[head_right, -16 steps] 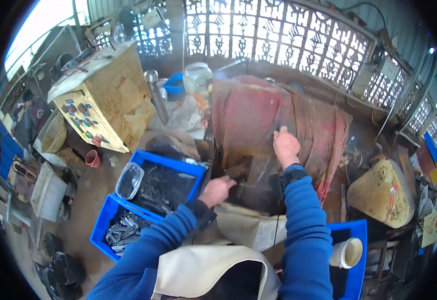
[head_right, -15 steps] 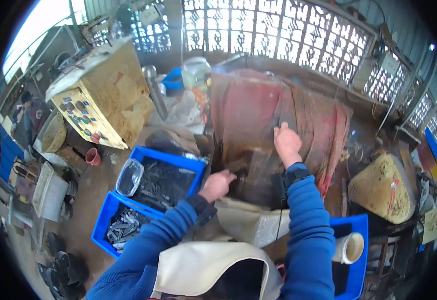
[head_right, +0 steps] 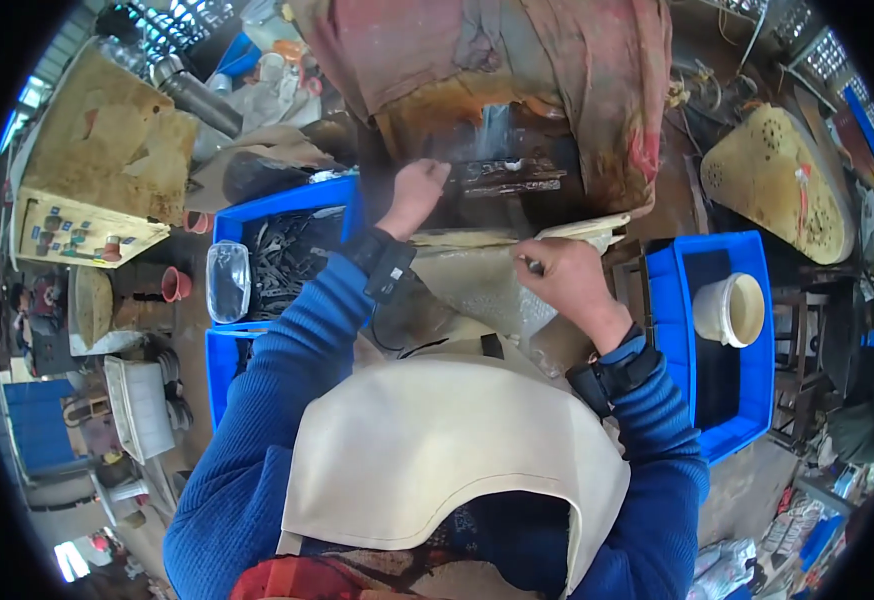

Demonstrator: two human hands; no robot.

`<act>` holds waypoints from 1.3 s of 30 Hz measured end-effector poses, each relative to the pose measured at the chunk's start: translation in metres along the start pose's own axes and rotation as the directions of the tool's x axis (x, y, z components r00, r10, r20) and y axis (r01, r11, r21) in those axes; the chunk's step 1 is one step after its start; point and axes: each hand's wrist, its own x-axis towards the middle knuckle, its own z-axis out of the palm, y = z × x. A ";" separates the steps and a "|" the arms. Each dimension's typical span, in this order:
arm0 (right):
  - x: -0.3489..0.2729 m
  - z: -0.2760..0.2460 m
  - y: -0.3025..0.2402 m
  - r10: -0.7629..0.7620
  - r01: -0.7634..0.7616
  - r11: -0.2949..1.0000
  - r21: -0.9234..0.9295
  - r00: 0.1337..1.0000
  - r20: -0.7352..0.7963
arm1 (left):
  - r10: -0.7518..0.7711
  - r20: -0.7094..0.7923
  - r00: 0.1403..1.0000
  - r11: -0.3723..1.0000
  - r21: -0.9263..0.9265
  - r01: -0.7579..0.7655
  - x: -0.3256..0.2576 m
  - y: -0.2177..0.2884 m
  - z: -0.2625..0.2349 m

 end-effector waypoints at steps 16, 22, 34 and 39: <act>-0.023 -0.002 0.014 0.113 -0.150 0.979 0.135 0.962 0.248 | 0.064 0.516 0.854 0.743 0.547 -0.385 0.026 -0.001 0.018; 0.001 -0.011 0.024 0.400 -0.494 0.777 0.390 0.866 0.300 | 0.044 0.361 0.931 0.822 0.517 -0.240 0.022 -0.002 0.005; 0.107 0.033 0.055 0.624 -0.362 0.116 0.925 0.751 0.216 | 0.381 0.124 0.916 0.906 0.150 -0.396 -0.038 0.097 -0.030; 0.091 0.019 0.110 0.645 -0.355 0.461 0.813 0.763 -0.032 | 0.072 0.244 0.967 0.853 -0.517 0.067 -0.021 0.078 -0.052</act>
